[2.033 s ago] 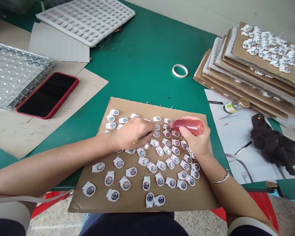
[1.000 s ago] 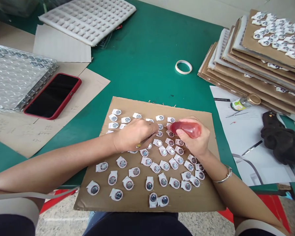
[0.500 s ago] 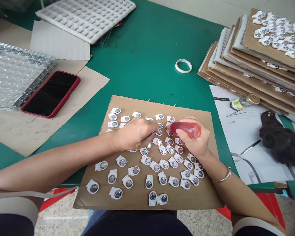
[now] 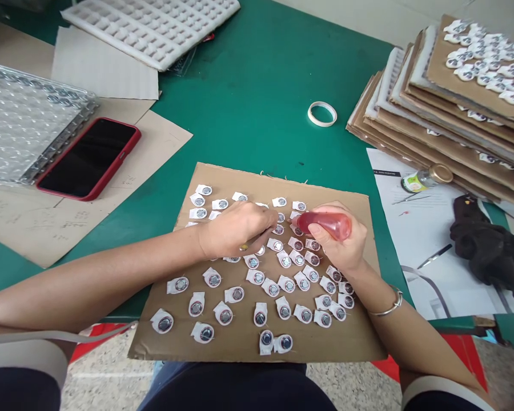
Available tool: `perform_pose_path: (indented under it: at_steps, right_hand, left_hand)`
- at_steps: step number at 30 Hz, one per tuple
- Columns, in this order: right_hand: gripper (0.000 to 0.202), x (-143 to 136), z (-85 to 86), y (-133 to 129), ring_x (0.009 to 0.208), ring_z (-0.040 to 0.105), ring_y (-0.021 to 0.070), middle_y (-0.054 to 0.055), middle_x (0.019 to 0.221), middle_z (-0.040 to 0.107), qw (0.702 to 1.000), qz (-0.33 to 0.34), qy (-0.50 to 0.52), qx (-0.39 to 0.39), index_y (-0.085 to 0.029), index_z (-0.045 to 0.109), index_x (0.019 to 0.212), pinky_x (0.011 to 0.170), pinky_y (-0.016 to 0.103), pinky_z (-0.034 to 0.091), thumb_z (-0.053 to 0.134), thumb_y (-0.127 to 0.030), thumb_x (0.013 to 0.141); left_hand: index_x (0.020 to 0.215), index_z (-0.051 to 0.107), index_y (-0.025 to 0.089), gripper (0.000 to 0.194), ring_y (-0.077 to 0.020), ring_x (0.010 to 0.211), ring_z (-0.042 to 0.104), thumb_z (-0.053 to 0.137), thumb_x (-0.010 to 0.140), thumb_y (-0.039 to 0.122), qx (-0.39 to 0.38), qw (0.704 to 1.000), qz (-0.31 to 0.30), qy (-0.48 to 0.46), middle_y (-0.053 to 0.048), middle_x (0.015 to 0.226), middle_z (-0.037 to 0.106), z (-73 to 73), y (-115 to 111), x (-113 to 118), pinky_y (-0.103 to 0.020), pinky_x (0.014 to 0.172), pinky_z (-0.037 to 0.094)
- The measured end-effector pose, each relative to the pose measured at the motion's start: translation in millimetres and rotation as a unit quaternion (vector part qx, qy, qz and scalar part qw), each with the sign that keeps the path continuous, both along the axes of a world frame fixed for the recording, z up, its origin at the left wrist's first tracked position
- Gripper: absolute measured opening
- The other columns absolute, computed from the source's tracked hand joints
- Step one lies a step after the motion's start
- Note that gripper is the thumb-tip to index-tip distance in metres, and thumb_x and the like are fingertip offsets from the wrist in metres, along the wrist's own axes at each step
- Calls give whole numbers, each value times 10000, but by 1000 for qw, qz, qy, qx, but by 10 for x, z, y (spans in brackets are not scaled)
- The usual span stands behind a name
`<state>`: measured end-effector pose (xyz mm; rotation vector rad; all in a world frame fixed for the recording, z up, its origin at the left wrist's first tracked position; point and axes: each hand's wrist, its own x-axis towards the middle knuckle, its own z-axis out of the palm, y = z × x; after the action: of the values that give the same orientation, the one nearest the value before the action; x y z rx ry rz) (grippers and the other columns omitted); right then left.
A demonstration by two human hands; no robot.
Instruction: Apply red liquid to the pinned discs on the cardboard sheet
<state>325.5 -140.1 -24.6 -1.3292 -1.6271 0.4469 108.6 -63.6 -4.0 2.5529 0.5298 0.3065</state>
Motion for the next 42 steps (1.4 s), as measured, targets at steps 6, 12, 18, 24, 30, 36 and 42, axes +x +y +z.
perform_pose_path:
  at_steps: [6, 12, 18, 24, 30, 36, 42]
  right_hand:
    - [205, 3, -1, 3, 796, 598, 157, 40, 864, 617, 1000, 1, 4, -3, -182, 619, 910, 709, 340, 482, 684, -187, 716]
    - [192, 3, -4, 2, 802, 595, 161, 43, 862, 619, 1000, -2, 13, -7, -181, 621, 903, 709, 342, 480, 679, -190, 720]
    - [179, -7, 0, 6, 791, 594, 156, 35, 853, 618, 1000, -3, 12, -5, -185, 621, 888, 701, 334, 478, 678, -185, 719]
    - [185, -28, 7, 5, 796, 597, 159, 39, 857, 620, 1000, 1, 19, -11, -180, 625, 893, 710, 339, 481, 681, -195, 718]
    - [191, -32, 12, -4, 806, 598, 163, 44, 864, 620, 1000, 6, 12, -13, -178, 625, 907, 729, 350, 482, 677, -202, 725]
    - [210, -37, -3, -3, 815, 599, 165, 44, 877, 622, 1000, 10, 0, -9, -189, 623, 928, 731, 355, 487, 675, -202, 725]
    - [218, -47, -8, -5, 821, 601, 172, 43, 891, 623, 1000, 11, -6, -15, -210, 616, 941, 727, 368, 501, 669, -233, 731]
  left_hand:
    - [801, 578, 136, 148, -146, 586, 586, 434, 810, 103, -17, 999, -12, -40, -52, 655, 615, -47, 31, -19, -271, 554, 444]
    - [791, 567, 137, 147, -124, 543, 527, 432, 793, 78, -21, 998, -24, -54, -36, 652, 597, -31, 50, -28, -260, 519, 398]
    - [793, 567, 136, 149, -120, 538, 507, 435, 783, 68, -25, 998, -28, -59, -30, 653, 589, -14, 56, -29, -260, 515, 382]
    - [787, 576, 137, 164, -123, 560, 517, 446, 758, 42, -28, 997, -27, -63, -24, 663, 591, -41, 73, -28, -263, 536, 380]
    - [769, 572, 149, 157, -105, 531, 478, 465, 745, 37, -53, 997, -16, -56, 1, 617, 552, -57, 95, -37, -252, 530, 363]
    - [774, 581, 151, 137, -102, 527, 483, 470, 763, 71, -77, 996, -1, -50, -3, 607, 562, -69, 108, -46, -247, 534, 378]
    - [766, 600, 143, 146, -108, 556, 517, 470, 780, 78, -89, 994, 2, -68, -20, 633, 589, -86, 118, -38, -257, 545, 394]
